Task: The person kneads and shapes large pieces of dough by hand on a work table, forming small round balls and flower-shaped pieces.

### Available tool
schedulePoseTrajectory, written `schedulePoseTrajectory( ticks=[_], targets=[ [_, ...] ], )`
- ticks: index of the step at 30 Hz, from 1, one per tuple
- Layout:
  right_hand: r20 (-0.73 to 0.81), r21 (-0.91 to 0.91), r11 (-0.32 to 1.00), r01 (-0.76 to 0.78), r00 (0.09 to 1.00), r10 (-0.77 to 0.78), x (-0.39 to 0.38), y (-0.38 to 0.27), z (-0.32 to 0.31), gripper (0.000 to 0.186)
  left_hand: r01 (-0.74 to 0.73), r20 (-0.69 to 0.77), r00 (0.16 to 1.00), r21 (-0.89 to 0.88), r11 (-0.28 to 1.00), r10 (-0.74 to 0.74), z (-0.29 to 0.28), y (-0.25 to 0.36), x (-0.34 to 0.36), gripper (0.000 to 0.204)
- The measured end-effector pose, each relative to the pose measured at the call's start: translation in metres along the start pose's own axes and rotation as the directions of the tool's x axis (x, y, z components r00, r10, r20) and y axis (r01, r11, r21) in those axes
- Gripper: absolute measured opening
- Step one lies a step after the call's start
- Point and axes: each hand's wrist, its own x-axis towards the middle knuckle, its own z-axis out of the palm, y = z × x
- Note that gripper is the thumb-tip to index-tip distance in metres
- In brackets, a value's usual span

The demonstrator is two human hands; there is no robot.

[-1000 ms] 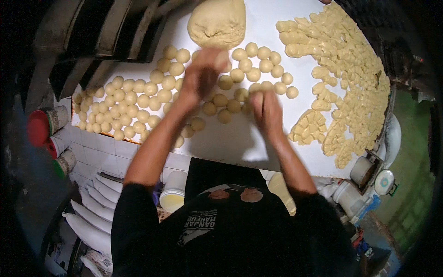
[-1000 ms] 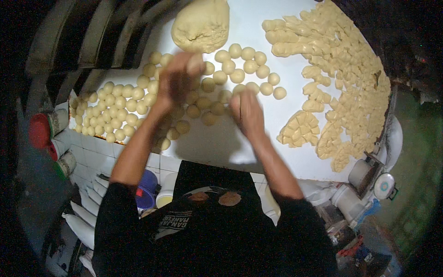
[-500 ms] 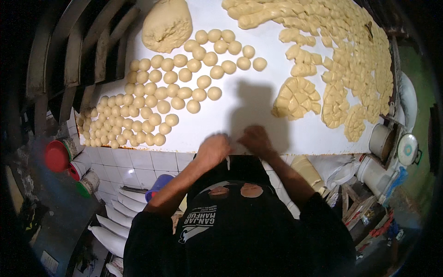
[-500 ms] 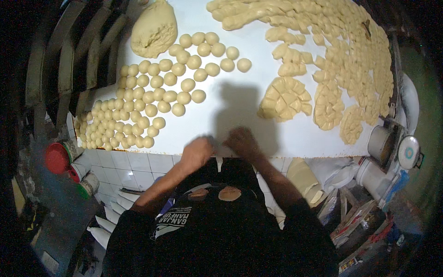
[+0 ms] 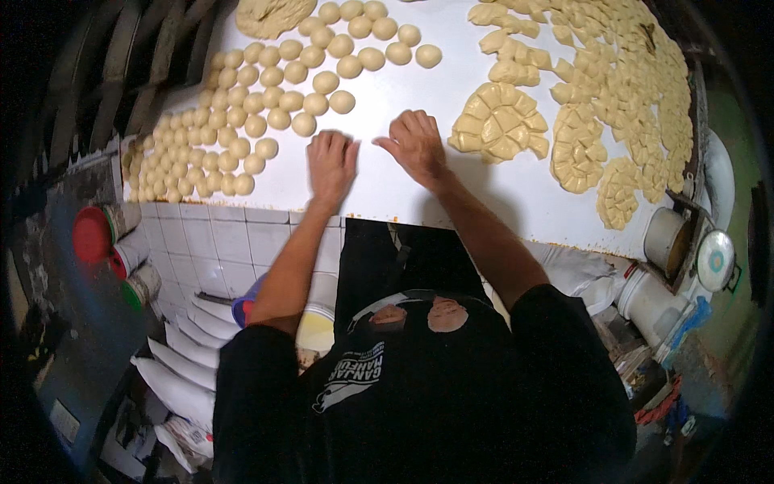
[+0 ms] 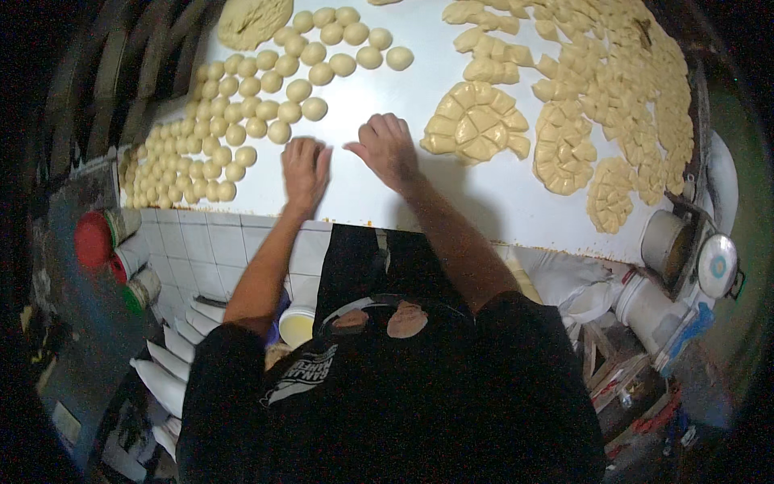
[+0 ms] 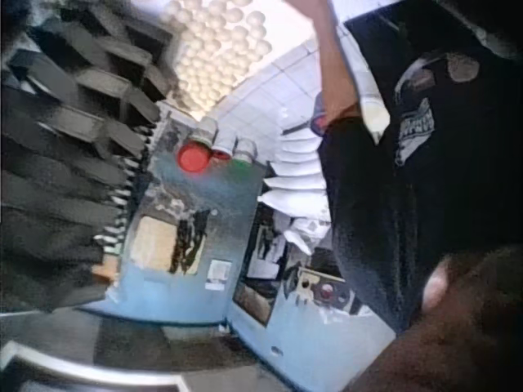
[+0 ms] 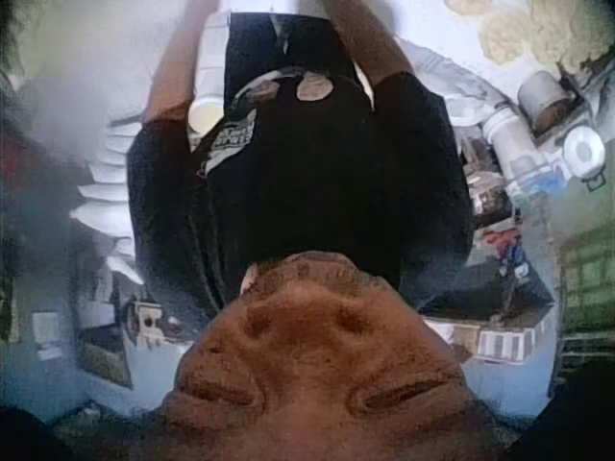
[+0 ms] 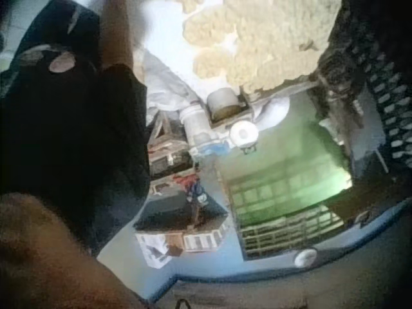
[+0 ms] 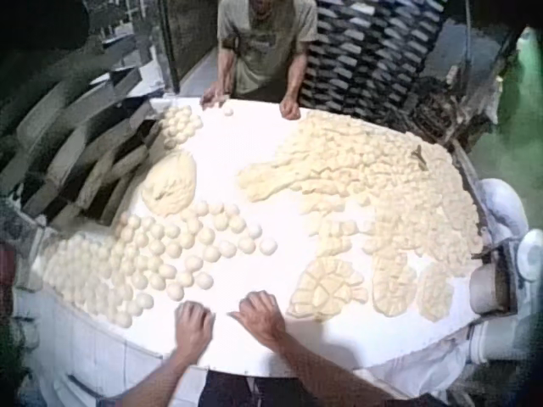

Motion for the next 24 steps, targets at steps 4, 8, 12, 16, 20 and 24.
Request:
schedulePoseTrajectory(
  ticks=[4,8,12,16,20,24],
  targets=[
    [0.009,0.188,0.967,0.169,0.985,-0.174,-0.056,-0.003,0.005,0.028,-0.022,0.092,0.995,-0.209,0.978,0.042,0.006,0.020,-0.061,0.020],
    [0.225,0.009,0.998,0.054,0.973,-0.055,-0.043,0.028,-0.006,0.034,-0.129,0.219,0.969,0.049,0.990,0.115,-0.015,-0.041,-0.051,0.022],
    [0.057,-0.004,0.997,-0.074,0.996,0.074,-0.027,-0.009,0.017,0.025,0.076,0.068,0.995,-0.106,0.991,-0.069,0.006,0.012,-0.023,0.022],
    [0.338,0.043,0.980,-0.197,0.925,0.171,-0.061,0.005,-0.032,0.026,-0.130,0.219,0.958,-0.244,0.961,0.185,-0.036,-0.021,-0.073,0.027],
    [0.437,0.137,0.852,-0.505,0.803,0.405,0.053,-0.027,-0.056,0.041,-0.016,0.443,0.891,-0.193,0.981,0.101,-0.012,-0.019,-0.052,0.037],
    [0.074,0.146,0.887,-0.439,0.899,0.432,0.076,-0.035,0.016,0.064,-0.126,0.249,0.927,-0.498,0.858,0.281,-0.012,0.014,-0.031,0.048]
  ],
)
